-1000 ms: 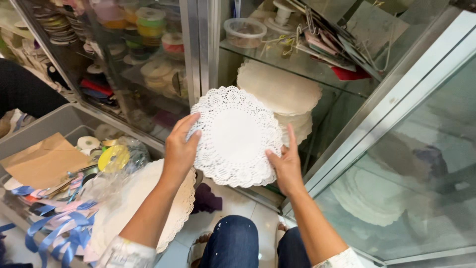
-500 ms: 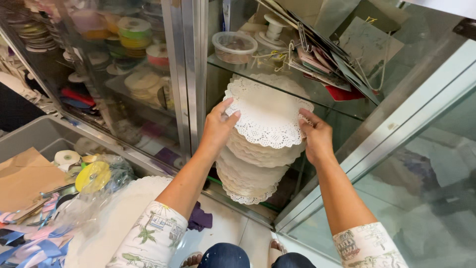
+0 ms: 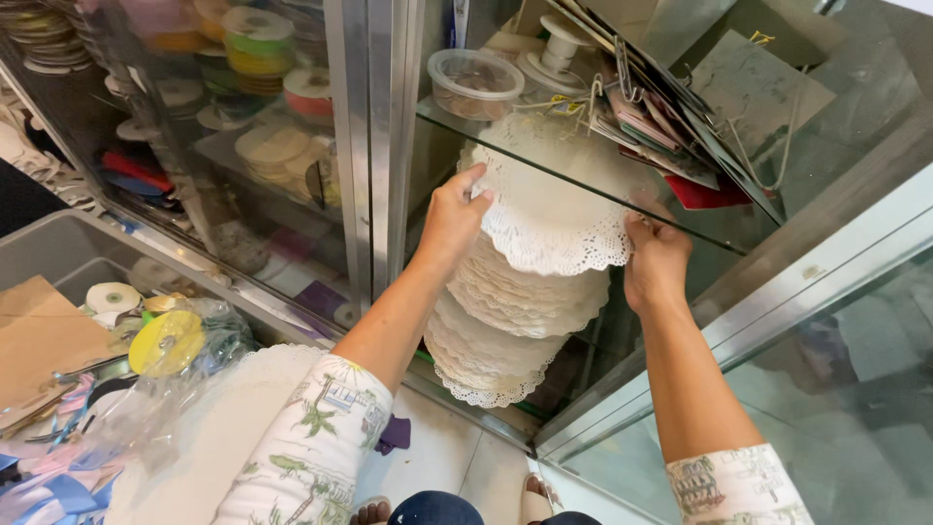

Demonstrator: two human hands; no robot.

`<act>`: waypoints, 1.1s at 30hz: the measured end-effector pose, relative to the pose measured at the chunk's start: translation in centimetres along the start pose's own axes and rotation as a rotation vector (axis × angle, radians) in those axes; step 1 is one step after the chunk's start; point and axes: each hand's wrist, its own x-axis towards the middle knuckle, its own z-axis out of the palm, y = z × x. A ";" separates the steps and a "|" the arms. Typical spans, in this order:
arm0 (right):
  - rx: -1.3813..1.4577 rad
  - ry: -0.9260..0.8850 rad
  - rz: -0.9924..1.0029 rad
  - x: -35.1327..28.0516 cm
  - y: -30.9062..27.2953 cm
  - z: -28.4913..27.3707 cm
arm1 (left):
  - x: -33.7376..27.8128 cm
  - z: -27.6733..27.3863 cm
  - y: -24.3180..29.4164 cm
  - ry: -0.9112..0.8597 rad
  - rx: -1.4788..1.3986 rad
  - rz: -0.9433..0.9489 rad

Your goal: The person sits on the floor and repeatedly picks up white paper doilies from a plastic bin, then places them onto a stack inside a glass cabinet. The person handles the doilies one at a time, aligning them before adding them to the stack.

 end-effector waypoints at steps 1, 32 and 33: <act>0.000 -0.001 -0.001 0.6 0.2 0.2 | 0.5 0.1 -0.2 0.001 0.000 0.001; -0.462 -0.049 0.080 0.4 3.5 -2.6 | 2.3 0.3 -4.9 -0.002 0.060 -0.226; -0.509 -0.071 0.049 -0.5 2.2 -2.3 | 2.2 0.3 -5.1 -0.005 0.044 -0.232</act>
